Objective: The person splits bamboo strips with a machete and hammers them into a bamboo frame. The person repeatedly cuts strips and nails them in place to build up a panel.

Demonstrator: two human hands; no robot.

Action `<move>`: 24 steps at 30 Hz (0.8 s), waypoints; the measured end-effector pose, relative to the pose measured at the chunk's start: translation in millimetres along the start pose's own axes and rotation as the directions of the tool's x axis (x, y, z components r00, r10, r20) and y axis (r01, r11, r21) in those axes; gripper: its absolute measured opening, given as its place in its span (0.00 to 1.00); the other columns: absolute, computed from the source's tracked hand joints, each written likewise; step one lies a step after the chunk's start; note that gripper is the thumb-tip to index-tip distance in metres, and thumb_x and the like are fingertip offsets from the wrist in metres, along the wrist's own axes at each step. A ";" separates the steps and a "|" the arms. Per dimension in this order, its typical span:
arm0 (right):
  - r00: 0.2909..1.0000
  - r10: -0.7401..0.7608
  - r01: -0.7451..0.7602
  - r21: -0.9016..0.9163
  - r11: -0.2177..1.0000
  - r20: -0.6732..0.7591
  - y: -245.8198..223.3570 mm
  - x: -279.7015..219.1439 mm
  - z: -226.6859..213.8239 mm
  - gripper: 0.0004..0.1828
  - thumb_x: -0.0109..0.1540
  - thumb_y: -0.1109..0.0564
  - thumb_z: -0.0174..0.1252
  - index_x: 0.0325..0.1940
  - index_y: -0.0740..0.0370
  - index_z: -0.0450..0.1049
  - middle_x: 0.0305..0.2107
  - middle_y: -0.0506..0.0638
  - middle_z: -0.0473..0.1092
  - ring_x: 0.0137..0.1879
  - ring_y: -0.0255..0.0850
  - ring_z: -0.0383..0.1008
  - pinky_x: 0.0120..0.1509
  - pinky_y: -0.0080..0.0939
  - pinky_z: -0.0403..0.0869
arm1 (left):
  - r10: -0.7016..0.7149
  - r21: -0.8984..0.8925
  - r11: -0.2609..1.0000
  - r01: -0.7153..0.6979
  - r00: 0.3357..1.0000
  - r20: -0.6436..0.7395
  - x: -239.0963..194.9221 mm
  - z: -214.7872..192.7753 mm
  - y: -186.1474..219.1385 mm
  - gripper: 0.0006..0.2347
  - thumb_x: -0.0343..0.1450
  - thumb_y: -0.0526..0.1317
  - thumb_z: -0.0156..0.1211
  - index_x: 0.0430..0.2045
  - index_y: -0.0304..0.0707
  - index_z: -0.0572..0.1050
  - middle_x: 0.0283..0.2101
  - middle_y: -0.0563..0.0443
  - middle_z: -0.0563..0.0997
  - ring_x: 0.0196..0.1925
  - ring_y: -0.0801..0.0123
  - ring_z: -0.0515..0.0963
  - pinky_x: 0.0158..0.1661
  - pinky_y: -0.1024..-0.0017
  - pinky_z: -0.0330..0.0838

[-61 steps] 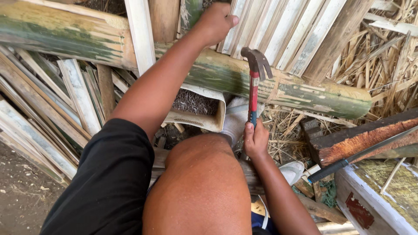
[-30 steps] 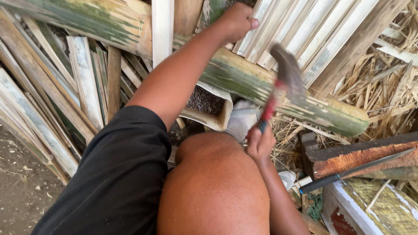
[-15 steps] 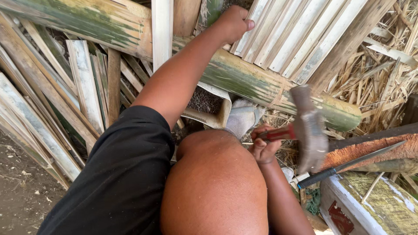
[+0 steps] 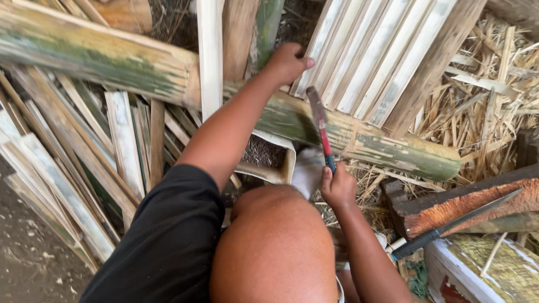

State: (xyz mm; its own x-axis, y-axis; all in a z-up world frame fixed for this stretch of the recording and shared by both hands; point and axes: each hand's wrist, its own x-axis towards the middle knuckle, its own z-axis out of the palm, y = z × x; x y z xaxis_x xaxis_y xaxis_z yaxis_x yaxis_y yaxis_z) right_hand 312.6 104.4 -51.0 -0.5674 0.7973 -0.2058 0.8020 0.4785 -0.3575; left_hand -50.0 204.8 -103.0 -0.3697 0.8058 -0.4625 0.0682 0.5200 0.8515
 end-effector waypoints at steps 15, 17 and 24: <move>0.887 -0.029 -0.076 -0.209 0.975 -0.461 -11.4 69.5 -80.0 0.21 0.67 0.54 0.58 0.56 0.74 0.67 0.55 0.72 0.64 0.63 0.63 0.63 0.68 0.61 0.62 | 0.136 0.296 0.955 -0.023 0.921 -0.365 -50.8 -62.1 55.3 0.23 0.72 0.36 0.56 0.65 0.32 0.66 0.61 0.38 0.76 0.62 0.53 0.76 0.60 0.60 0.70; 0.922 -0.046 0.069 0.045 0.997 -0.384 -32.0 81.1 -72.4 0.15 0.67 0.56 0.56 0.54 0.67 0.70 0.47 0.61 0.70 0.57 0.54 0.70 0.65 0.59 0.69 | -0.041 -0.192 0.981 0.009 0.985 -0.167 -70.2 -63.4 46.1 0.22 0.75 0.37 0.55 0.66 0.35 0.65 0.64 0.40 0.73 0.65 0.57 0.73 0.62 0.62 0.66; 0.953 0.001 -0.219 0.690 0.690 0.302 -142.4 88.9 -40.2 0.17 0.65 0.48 0.58 0.47 0.65 0.75 0.28 0.53 0.76 0.32 0.40 0.77 0.38 0.40 0.75 | 0.022 -0.391 0.919 -0.039 0.999 -0.047 -136.3 -24.9 -0.7 0.16 0.73 0.32 0.56 0.56 0.28 0.73 0.50 0.44 0.82 0.52 0.66 0.80 0.54 0.71 0.72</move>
State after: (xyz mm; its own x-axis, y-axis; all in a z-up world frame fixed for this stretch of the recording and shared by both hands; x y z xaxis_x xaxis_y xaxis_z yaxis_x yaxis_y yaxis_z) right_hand 155.4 121.9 18.3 -0.5963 0.6498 -0.4713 0.5487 -0.0986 -0.8302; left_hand -22.7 87.6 -34.5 -0.4117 0.8028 -0.4313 -0.2855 0.3358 0.8976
